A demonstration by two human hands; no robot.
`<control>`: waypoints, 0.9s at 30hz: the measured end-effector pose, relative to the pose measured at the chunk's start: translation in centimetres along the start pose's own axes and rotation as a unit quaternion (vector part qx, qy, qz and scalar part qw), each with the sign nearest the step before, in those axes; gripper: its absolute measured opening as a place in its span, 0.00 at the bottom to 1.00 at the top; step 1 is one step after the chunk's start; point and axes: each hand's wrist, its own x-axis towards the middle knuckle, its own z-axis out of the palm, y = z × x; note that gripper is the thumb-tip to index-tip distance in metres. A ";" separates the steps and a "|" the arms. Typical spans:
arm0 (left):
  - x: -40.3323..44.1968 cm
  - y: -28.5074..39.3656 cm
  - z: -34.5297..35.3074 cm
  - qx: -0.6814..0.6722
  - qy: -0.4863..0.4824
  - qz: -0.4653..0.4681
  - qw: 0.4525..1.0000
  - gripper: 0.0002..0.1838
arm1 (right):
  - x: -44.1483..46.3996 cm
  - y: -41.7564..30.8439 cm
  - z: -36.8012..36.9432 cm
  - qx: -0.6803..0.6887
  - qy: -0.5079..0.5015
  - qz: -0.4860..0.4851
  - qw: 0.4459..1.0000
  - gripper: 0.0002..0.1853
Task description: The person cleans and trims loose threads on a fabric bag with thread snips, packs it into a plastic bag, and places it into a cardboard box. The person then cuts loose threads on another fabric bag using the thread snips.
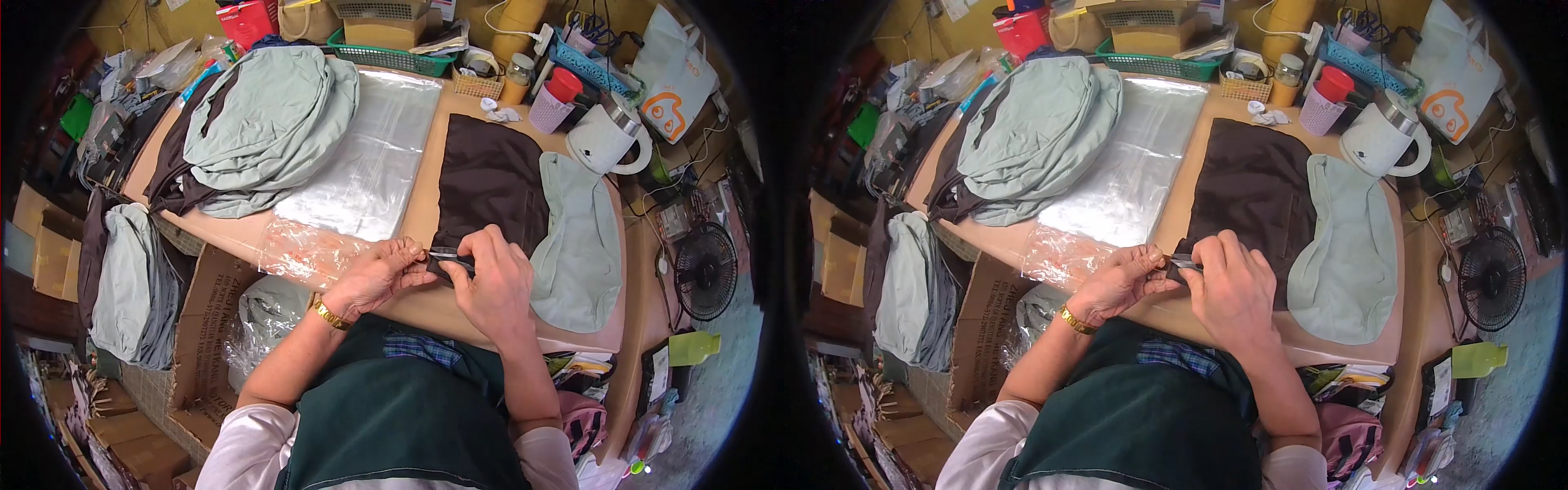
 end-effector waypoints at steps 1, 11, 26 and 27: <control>-0.1 0.1 0.3 0.012 -0.001 0.007 1.000 0.12 | 0.2 -0.1 0.0 0.006 -0.010 -0.003 1.000 0.16; -0.6 0.1 1.0 0.070 -0.012 0.031 0.997 0.13 | 0.4 0.5 1.6 0.036 -0.024 0.008 0.999 0.18; -0.9 7.7 -2.0 -0.010 0.120 0.259 0.958 0.16 | -6.8 10.5 3.8 -0.029 -0.075 0.247 0.966 0.20; 0.8 6.9 -1.7 0.047 0.134 0.233 0.962 0.17 | -6.6 10.8 3.5 -0.030 -0.075 0.245 0.966 0.20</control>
